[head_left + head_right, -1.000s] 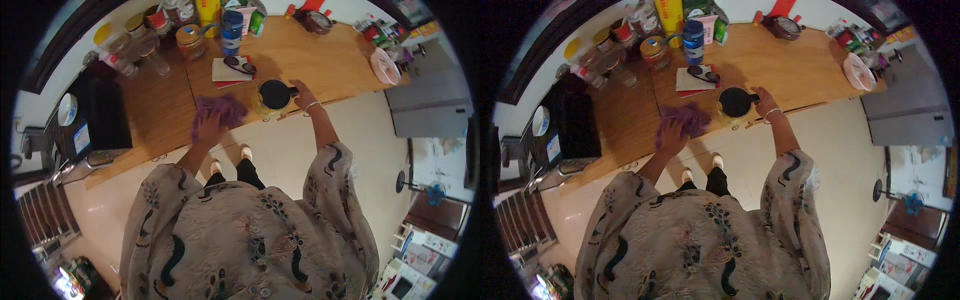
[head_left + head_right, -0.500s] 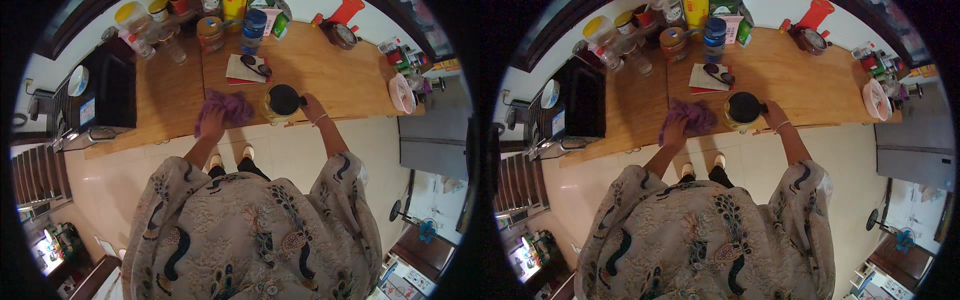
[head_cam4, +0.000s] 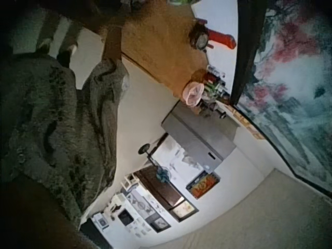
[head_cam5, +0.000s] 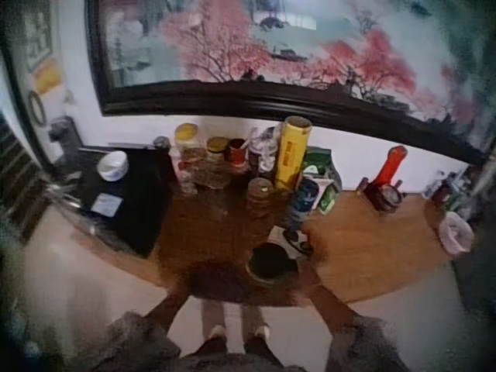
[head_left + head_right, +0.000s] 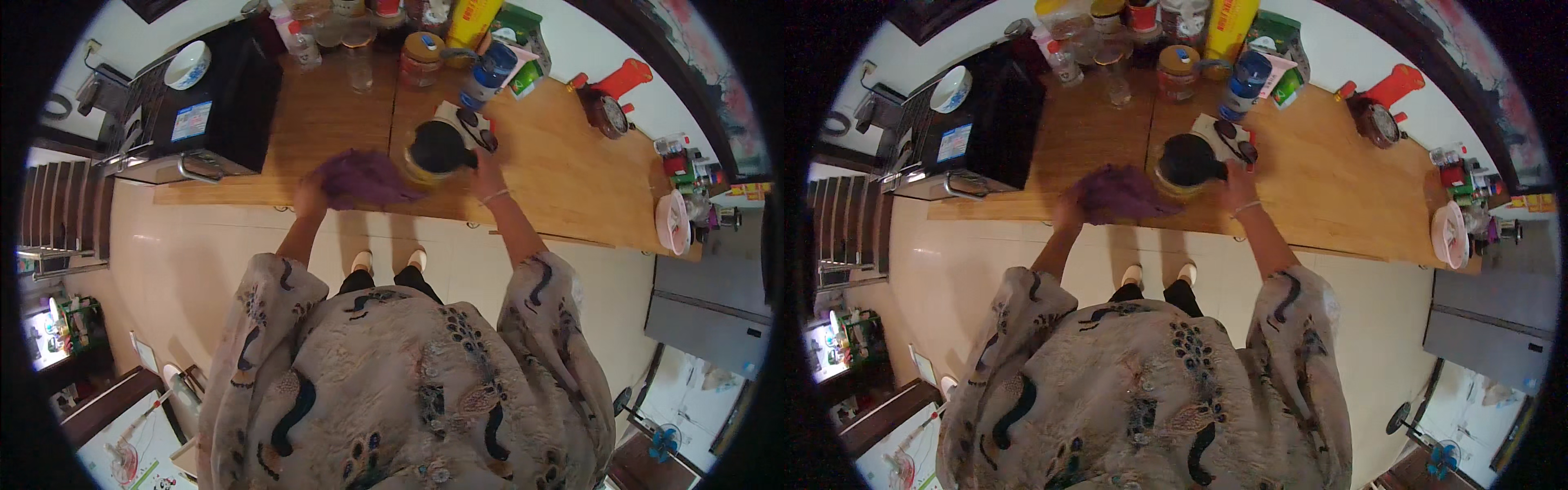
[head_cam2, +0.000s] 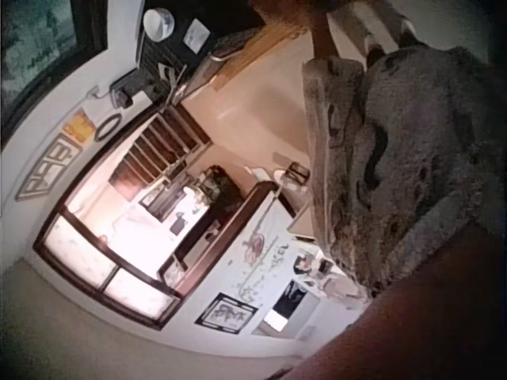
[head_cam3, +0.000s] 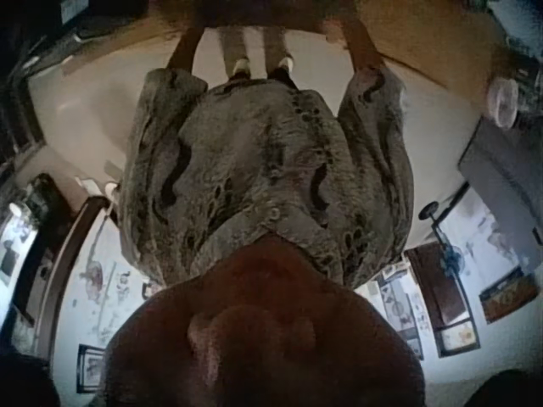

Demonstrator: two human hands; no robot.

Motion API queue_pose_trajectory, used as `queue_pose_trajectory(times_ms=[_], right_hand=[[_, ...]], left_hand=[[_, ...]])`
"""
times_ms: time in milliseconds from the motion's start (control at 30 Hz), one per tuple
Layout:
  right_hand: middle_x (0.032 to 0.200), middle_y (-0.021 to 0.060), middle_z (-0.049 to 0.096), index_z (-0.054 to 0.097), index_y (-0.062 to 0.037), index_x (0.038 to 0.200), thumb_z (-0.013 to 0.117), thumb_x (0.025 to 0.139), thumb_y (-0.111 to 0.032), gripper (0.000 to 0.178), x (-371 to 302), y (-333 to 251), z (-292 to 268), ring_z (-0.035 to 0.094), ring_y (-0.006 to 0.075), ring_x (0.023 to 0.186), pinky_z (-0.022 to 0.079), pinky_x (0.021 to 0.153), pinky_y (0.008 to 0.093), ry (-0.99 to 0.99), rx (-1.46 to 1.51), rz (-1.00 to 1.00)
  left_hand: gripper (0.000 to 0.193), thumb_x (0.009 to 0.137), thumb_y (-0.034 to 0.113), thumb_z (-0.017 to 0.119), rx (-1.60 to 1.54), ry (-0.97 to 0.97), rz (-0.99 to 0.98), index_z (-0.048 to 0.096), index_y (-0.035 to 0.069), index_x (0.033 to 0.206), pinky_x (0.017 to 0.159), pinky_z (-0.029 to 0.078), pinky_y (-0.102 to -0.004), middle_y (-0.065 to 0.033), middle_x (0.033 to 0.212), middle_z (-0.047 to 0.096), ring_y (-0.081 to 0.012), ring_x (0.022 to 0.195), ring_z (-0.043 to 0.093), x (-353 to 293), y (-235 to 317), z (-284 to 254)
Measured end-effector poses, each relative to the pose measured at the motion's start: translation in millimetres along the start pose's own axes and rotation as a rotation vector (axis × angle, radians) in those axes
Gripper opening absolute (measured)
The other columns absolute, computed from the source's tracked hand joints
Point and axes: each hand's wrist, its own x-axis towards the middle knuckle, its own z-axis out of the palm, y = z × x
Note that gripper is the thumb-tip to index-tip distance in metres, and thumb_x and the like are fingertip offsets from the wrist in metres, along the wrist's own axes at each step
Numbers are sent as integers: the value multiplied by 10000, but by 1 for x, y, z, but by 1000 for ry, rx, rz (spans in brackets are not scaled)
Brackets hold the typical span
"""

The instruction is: The person wipes a wooden table, a refrigerator, a standing fan, a wooden door, and a white cabinet using a purple cloth. They also clean a white power cord with the cloth.

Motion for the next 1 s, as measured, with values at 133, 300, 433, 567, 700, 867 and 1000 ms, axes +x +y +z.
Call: queue_pose_trajectory(times_ms=[133,300,433,567,700,867,1000], right_hand=[[1108,237,513,456,-11,1165,593,805,-93,394,57,-69,54,514,414,1023,433,854,456,182,-109,-207],[1020,232,575,540,-22,1086,589,788,-82,308,107,-162,64,545,422,971,452,832,460,60,-69,-94],[966,234,607,591,-39,1015,599,773,-102,250,163,-126,132,579,425,901,469,781,476,99,-91,-80],[1013,243,603,541,-39,1119,570,782,-89,343,148,-182,116,580,428,910,464,796,478,136,-112,-18],[1191,249,498,430,-49,1282,588,800,-126,513,127,-216,89,493,433,1068,421,896,472,166,4,127],[1340,216,418,396,-56,1341,651,778,-206,636,32,-184,157,397,398,1227,347,1016,452,205,237,-225],[1234,176,491,453,-68,1303,611,809,-267,556,-29,-204,157,479,331,1125,412,938,398,173,238,-126]], left_hand=[[275,813,74,486,-298,-16,-335,627,42,1047,871,449,-420,-165,1075,612,-345,1000,564,-13,-47,-4],[279,829,45,486,-213,-48,-199,602,41,1082,880,443,-401,-168,1092,595,-344,1031,542,-7,-86,-38],[265,841,68,504,-121,-35,-49,585,42,1092,847,454,-401,-172,1048,594,-350,1001,549,0,-73,-60],[257,815,66,537,-290,-56,-101,596,46,1065,838,459,-410,-166,1006,596,-340,949,562,-15,-64,-68],[270,782,37,546,-351,-132,-72,606,42,1045,812,471,-390,-161,996,612,-302,939,584,-16,-57,-69],[295,768,0,534,-421,-281,-24,604,39,1052,785,481,-342,-135,990,627,-245,925,604,13,-48,-60],[285,801,-2,530,-548,-535,-51,596,41,1075,815,476,-310,-103,1003,626,-196,922,599,39,8,-64]])
